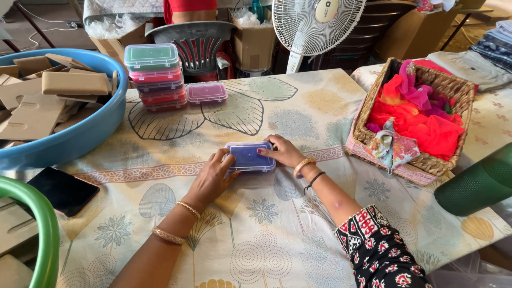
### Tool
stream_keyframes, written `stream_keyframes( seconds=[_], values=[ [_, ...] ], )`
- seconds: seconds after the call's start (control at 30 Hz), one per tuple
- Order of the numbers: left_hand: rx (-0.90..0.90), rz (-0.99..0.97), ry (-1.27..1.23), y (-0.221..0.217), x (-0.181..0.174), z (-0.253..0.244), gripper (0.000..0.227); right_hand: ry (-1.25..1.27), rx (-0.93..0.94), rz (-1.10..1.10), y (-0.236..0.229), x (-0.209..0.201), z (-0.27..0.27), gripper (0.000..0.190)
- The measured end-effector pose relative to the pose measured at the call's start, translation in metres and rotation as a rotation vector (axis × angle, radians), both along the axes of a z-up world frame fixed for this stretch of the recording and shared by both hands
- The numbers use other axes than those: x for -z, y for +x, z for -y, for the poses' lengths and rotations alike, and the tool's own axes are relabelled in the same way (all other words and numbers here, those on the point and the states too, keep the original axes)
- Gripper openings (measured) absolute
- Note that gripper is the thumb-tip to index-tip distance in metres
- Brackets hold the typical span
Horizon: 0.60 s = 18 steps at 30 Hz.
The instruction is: The person wipes a small cardboard box with a patterned cloth, then places it aside. Next, the person takes a yellow sheer fabric, lays it on the table, places the box on it, and folds the fabric around the box to wrap it. The wrapped box is set down on the table.
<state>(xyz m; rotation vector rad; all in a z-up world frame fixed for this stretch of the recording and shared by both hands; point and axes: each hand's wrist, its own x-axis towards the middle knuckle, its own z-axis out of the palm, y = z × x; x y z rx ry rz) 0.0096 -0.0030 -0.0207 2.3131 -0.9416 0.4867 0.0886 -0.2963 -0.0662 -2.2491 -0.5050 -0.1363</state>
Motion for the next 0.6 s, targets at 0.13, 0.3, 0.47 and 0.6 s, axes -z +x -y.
stream_keyframes(
  seconds=[0.13, 0.3, 0.47, 0.6],
  values=[
    [0.009, 0.009, 0.081, -0.007, -0.002, 0.001, 0.048, 0.046, 0.074, 0.047, -0.017, -0.009, -0.025, 0.047],
    [-0.025, 0.140, 0.222, -0.009, -0.012, 0.004, 0.049, 0.575, 0.066, -0.229, -0.001, 0.022, -0.023, 0.023],
    [-0.051, 0.403, 0.466, -0.011, -0.002, 0.010, 0.058, 0.963, -0.039, -0.434, 0.010, 0.036, -0.019, 0.015],
    [-0.071, 0.448, 0.582, -0.005, 0.012, 0.005, 0.053, 0.987, -0.070, -0.493, -0.005, 0.014, -0.028, 0.027]
  ],
)
